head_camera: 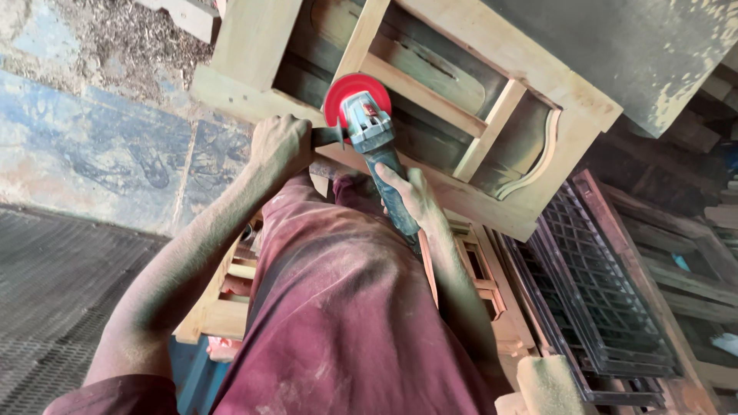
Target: The person uses an angle grinder with a sanding disc to smooth the edges and surfaces of a wooden frame. The camera is extremely shaky, but the person is seen moving the tool along the wood's contours.
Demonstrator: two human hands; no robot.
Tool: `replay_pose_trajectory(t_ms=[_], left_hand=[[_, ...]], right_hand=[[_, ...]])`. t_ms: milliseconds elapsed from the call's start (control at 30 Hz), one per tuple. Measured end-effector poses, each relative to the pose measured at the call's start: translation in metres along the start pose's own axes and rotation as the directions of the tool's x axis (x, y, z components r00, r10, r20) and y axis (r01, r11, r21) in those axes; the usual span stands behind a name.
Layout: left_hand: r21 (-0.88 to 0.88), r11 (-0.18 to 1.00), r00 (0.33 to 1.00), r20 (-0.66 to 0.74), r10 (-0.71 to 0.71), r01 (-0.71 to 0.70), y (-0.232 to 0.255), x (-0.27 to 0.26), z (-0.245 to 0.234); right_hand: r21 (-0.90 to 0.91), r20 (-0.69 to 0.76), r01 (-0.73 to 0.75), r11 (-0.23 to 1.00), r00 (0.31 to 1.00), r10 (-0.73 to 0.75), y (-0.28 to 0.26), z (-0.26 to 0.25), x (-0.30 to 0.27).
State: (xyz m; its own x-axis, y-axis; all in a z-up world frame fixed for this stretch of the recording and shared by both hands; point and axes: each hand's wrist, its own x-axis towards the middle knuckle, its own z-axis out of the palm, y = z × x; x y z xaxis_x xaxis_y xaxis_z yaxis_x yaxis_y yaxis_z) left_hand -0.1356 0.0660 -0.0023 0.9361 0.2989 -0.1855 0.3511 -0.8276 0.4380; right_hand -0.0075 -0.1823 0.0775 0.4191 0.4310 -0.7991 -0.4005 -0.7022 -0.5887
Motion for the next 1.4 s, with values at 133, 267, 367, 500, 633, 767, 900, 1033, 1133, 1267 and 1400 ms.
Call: replay_pose_trajectory(t_ms=[133, 267, 367, 500, 633, 767, 900, 1033, 1133, 1267, 1400], left_hand=[[0.017, 0.992, 0.986, 0.117, -0.122, 0.121, 0.001, -0.023, -0.005], [0.003, 0.982, 0.97, 0.152, -0.189, 0.191, 0.001, -0.042, -0.005], [-0.016, 0.987, 0.98, 0.123, -0.155, 0.158, 0.003, -0.051, 0.002], [0.006, 0.994, 0.992, 0.053, -0.112, 0.112, 0.019, -0.054, 0.023], [-0.073, 0.995, 0.989, -0.129, -0.077, 0.068, 0.033, -0.063, 0.032], [-0.054, 0.98, 0.982, 0.018, -0.19, 0.191, 0.03, -0.079, 0.02], [-0.102, 0.959, 0.947, 0.212, -0.24, 0.265, 0.02, -0.074, -0.004], [-0.012, 0.968, 0.95, 0.197, -0.243, 0.25, 0.026, -0.064, -0.005], [0.047, 0.987, 0.955, 0.25, -0.158, 0.151, 0.041, -0.057, 0.016], [0.006, 0.998, 0.944, 0.322, -0.067, 0.069, 0.091, -0.057, 0.062], [-0.109, 0.99, 0.983, 0.153, 0.102, -0.086, 0.152, -0.057, 0.097]], right_hand=[[-0.077, 0.053, 0.024, 0.997, 0.998, -0.02, 0.002, 0.006, 0.0], [-0.119, 0.051, 0.06, 0.991, 0.997, -0.054, 0.009, 0.014, -0.002], [-0.054, 0.073, 0.079, 0.995, 0.994, -0.075, 0.018, 0.017, -0.008], [-0.058, 0.052, 0.055, 0.997, 0.997, -0.052, 0.027, 0.005, -0.021], [-0.13, 0.065, 0.091, 0.987, 0.994, -0.083, 0.027, -0.008, -0.027], [-0.204, 0.086, 0.071, 0.976, 0.995, -0.054, 0.026, -0.001, -0.024], [-0.248, 0.085, 0.082, 0.965, 0.994, -0.063, 0.012, 0.009, -0.012], [-0.289, 0.072, 0.035, 0.957, 0.997, -0.014, 0.013, 0.004, -0.017], [-0.204, 0.024, 0.014, 0.979, 1.0, -0.009, 0.035, -0.014, -0.033], [0.022, -0.012, 0.011, 1.0, 1.0, -0.011, 0.094, -0.051, -0.065], [0.129, -0.106, -0.024, 0.991, 0.994, 0.038, 0.152, -0.087, -0.096]])
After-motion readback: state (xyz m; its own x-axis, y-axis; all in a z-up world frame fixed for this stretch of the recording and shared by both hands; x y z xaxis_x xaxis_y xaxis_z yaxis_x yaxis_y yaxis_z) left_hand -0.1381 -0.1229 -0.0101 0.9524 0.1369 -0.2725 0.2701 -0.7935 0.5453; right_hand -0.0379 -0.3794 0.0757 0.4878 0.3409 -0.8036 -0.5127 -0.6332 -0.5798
